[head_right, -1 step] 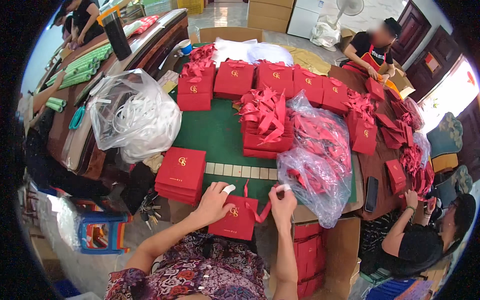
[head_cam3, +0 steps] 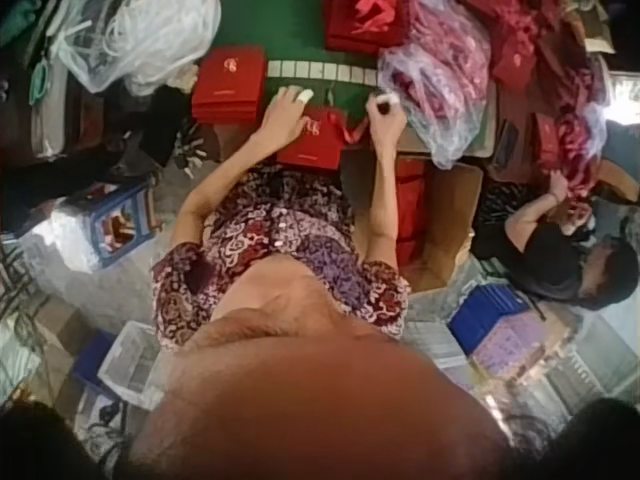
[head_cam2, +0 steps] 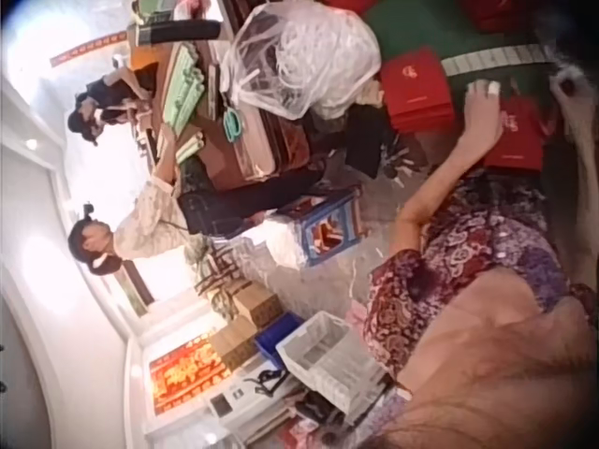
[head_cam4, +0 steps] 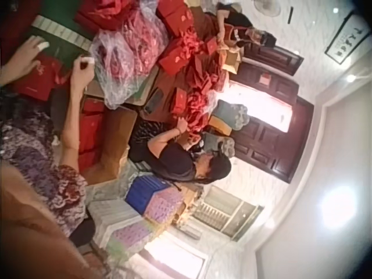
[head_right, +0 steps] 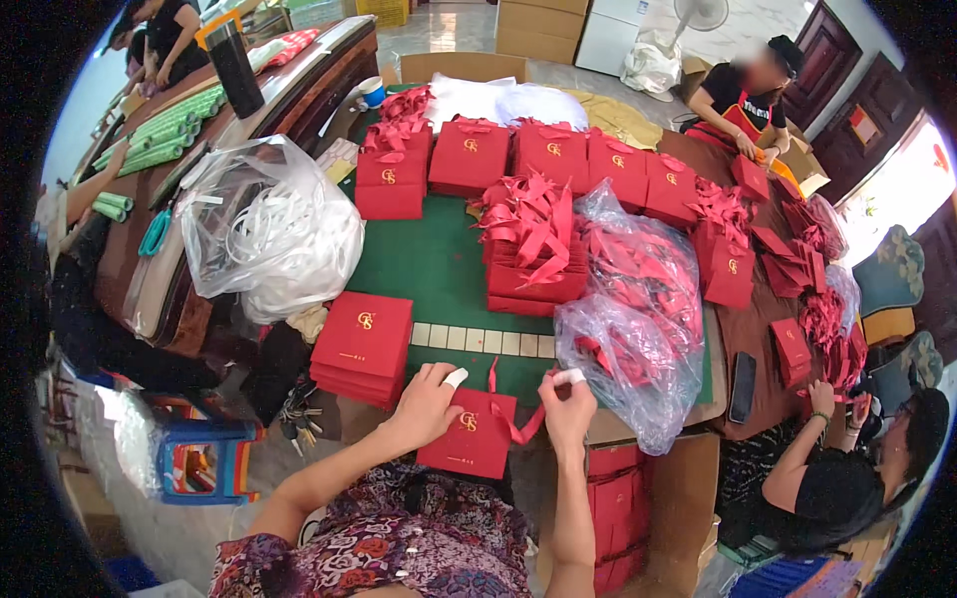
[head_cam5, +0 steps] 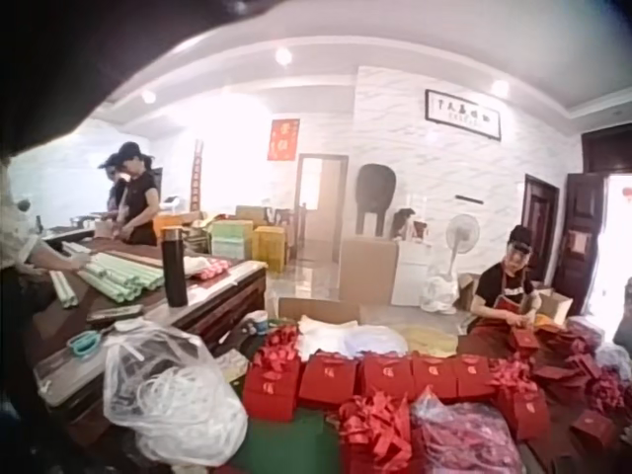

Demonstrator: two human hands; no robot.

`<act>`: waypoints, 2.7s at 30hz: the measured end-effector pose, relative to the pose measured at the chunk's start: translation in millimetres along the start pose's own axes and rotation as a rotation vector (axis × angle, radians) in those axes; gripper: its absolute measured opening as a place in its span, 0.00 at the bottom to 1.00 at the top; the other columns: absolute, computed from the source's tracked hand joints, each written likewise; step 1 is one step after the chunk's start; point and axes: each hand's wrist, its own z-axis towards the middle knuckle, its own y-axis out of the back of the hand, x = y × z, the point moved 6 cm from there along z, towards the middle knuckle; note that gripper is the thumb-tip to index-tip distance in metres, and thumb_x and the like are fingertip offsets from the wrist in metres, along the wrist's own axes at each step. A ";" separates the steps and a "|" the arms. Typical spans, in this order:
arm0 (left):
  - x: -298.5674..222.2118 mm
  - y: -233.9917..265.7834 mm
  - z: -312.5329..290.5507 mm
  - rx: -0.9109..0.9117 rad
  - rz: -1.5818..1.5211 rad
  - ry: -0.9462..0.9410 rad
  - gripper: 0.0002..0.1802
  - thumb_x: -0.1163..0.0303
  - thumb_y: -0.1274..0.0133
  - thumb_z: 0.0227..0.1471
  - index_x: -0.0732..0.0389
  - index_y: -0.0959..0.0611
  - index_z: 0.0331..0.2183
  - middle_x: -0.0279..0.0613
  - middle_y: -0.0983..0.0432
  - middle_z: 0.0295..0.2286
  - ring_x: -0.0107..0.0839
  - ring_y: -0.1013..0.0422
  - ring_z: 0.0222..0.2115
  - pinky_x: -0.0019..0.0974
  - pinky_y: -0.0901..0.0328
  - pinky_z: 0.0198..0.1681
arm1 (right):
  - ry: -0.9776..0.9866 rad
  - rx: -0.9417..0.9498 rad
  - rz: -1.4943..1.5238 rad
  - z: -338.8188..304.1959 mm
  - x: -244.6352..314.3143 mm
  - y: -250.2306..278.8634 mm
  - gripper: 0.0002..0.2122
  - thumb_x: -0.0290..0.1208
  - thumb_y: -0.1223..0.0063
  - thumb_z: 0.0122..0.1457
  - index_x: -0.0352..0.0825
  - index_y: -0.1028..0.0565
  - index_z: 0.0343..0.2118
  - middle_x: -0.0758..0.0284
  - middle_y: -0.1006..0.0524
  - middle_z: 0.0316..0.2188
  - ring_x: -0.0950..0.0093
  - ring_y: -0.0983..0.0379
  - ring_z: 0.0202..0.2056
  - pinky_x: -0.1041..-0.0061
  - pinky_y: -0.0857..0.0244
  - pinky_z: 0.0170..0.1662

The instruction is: The person takes flat red paper gift bags from a stack and attaches ribbon handles to each bag by threading ribbon through the holes by hand.

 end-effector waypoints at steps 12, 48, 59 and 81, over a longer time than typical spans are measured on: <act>11.3 -9.9 -9.7 0.174 0.146 0.078 0.22 0.71 0.36 0.41 0.64 0.21 0.42 0.45 0.30 0.39 0.44 0.34 0.44 0.42 0.33 0.44 | 0.064 0.404 0.003 -73.6 64.7 -56.9 0.08 0.26 0.41 0.57 0.34 0.22 0.40 0.60 0.19 0.32 0.66 0.20 0.33 0.72 0.28 0.37; 20.3 3.5 3.2 0.326 -0.597 0.175 0.09 0.70 0.48 0.53 0.65 0.19 0.34 0.48 0.21 0.23 0.41 0.24 0.25 0.40 0.34 0.29 | 0.279 0.221 -0.085 -91.6 77.8 -50.2 0.05 0.23 0.38 0.52 0.32 0.22 0.33 0.62 0.23 0.28 0.64 0.24 0.29 0.70 0.31 0.32; 5.2 7.1 2.6 0.310 -0.527 0.212 0.09 0.70 0.47 0.52 0.65 0.17 0.34 0.49 0.19 0.26 0.44 0.24 0.28 0.43 0.32 0.33 | 0.287 0.242 -0.219 -90.3 86.2 -51.1 0.05 0.25 0.41 0.54 0.31 0.23 0.32 0.60 0.26 0.27 0.60 0.26 0.29 0.63 0.32 0.32; -18.8 10.8 -12.0 0.063 -0.237 0.062 0.08 0.70 0.46 0.51 0.58 0.15 0.35 0.44 0.24 0.23 0.43 0.30 0.30 0.44 0.34 0.34 | 0.332 0.252 -0.384 -90.0 98.7 -54.7 0.04 0.22 0.42 0.52 0.30 0.26 0.29 0.58 0.26 0.25 0.57 0.27 0.26 0.62 0.33 0.29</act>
